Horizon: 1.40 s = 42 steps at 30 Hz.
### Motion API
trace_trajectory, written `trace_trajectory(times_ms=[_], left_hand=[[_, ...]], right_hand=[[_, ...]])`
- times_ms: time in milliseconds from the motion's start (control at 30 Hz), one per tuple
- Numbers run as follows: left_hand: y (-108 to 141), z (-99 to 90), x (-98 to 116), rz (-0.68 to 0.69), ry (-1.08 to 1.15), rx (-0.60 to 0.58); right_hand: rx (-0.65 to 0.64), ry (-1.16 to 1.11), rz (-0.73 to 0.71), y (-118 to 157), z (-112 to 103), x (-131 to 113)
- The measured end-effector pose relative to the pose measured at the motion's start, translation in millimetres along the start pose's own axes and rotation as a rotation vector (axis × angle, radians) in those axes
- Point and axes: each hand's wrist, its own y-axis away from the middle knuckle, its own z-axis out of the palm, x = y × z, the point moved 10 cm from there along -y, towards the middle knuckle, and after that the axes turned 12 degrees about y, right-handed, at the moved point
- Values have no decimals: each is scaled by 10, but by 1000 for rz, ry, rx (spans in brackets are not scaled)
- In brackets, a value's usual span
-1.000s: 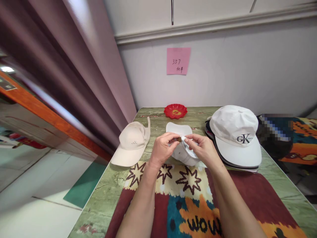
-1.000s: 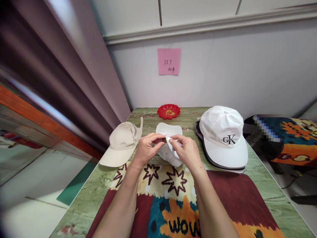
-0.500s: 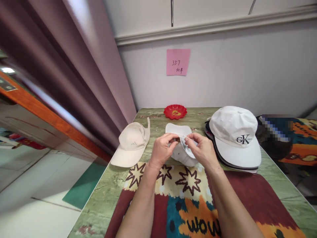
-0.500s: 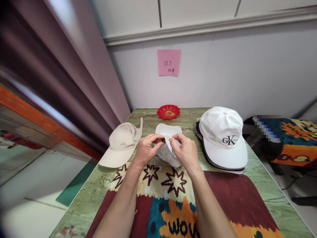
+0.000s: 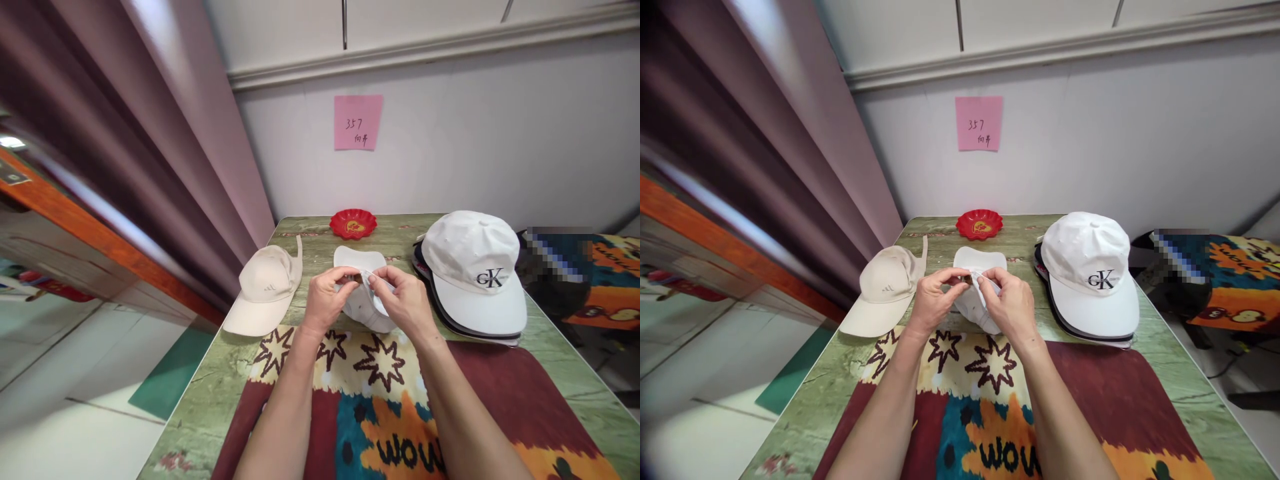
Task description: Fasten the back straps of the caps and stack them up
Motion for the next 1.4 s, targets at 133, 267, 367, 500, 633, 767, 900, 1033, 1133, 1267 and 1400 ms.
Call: trace_trajectory(times_ms=[133, 267, 367, 500, 633, 767, 900, 1033, 1133, 1267, 1400], left_hand=[[2, -8, -85, -57, 79, 19], [5, -17, -120, -66, 76, 29], [0, -24, -80, -52, 45, 23], [-13, -36, 69, -10, -35, 18], [-16, -72, 52, -102, -40, 57], [11, -136, -63, -202, 22, 154], [62, -90, -259, -339, 186, 179], [120, 14, -421, -477, 450, 174], [140, 50, -452, -528, 621, 204], [125, 43, -408, -512, 738, 263], [123, 133, -405, -561, 892, 231]], right_hand=[[1, 19, 4, -5, 12, 7], [32, 27, -24, -5, -16, -24], [33, -5, -17, -5, -19, -9], [7, -9, -15, -6, 11, 1], [-19, -12, -36, -2, 51, -20], [-59, -39, -33, 3, 111, -17], [-70, -68, -16, 4, 138, 8], [-127, -233, -7, 7, 212, 21], [-200, -380, 24, 24, 306, 31], [-237, -435, 31, 36, 371, 19], [-138, -387, -2, -1, 264, 32]])
